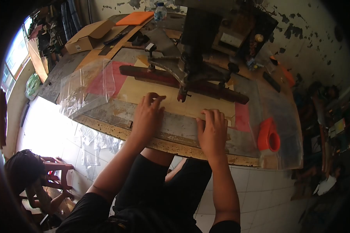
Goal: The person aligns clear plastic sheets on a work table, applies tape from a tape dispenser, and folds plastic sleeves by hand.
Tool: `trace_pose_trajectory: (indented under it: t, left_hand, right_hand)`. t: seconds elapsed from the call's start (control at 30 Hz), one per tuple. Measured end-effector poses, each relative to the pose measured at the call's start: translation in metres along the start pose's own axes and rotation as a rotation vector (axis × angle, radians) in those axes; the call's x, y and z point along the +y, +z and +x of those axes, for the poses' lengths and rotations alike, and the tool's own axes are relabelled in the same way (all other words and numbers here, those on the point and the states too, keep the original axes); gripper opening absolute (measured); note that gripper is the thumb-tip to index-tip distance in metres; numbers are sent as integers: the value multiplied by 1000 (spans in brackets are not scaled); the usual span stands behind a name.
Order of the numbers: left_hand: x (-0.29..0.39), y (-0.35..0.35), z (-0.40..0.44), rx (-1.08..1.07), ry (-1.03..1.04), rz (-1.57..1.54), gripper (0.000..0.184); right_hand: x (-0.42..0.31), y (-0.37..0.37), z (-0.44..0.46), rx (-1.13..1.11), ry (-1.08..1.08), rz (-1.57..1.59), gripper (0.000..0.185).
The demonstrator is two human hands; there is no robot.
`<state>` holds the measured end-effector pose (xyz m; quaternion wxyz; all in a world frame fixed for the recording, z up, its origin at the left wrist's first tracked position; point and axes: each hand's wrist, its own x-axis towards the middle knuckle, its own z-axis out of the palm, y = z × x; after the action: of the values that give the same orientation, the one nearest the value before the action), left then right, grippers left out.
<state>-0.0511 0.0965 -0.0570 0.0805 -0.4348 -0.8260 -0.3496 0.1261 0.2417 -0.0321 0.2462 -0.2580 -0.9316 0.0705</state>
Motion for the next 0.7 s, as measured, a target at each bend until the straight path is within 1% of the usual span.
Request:
trace_pose_trajectory:
  t: [0.03,0.1,0.13,0.17,0.23,0.27,0.33,0.53,0.6,0.67,0.7]
  left_hand:
    - [3,1,-6,3,-1,-1,50]
    - [12,2,-24,-55,415,105,55]
    - [10,6,-34,-217,381,99,66]
    - [9,7,-38,-220,382,98,66]
    - [9,6,-41,-263,350,95,74]
    - [10,7,-44,-264,350,94,74]
    - [13,6,-50,-248,313,76,78]
    - [19,-19,-69,-306,311,105,77]
    - [23,-18,-67,-310,297,101,77]
    - [28,-11,-60,-311,281,97,77]
    - [29,-1,-53,-268,307,64,79]
  right_hand:
    - [-4,0,-4,1,-3,-1,35]
    - [-15,1,-13,-52,-289,-66,52]
    - [-14,7,-18,-290,-278,-24,65]
    - [-14,10,-20,-292,-276,-24,65]
    - [-16,12,-23,-325,-256,37,66]
    - [-19,10,-25,-329,-259,13,69]
    - [-23,6,-33,-333,-242,13,70]
    - [-30,-15,-64,-357,-217,54,67]
    - [-30,-21,-72,-367,-218,76,66]
    - [-24,-25,-80,-345,-210,219,62]
    - [-22,-24,-84,-345,-213,216,62]
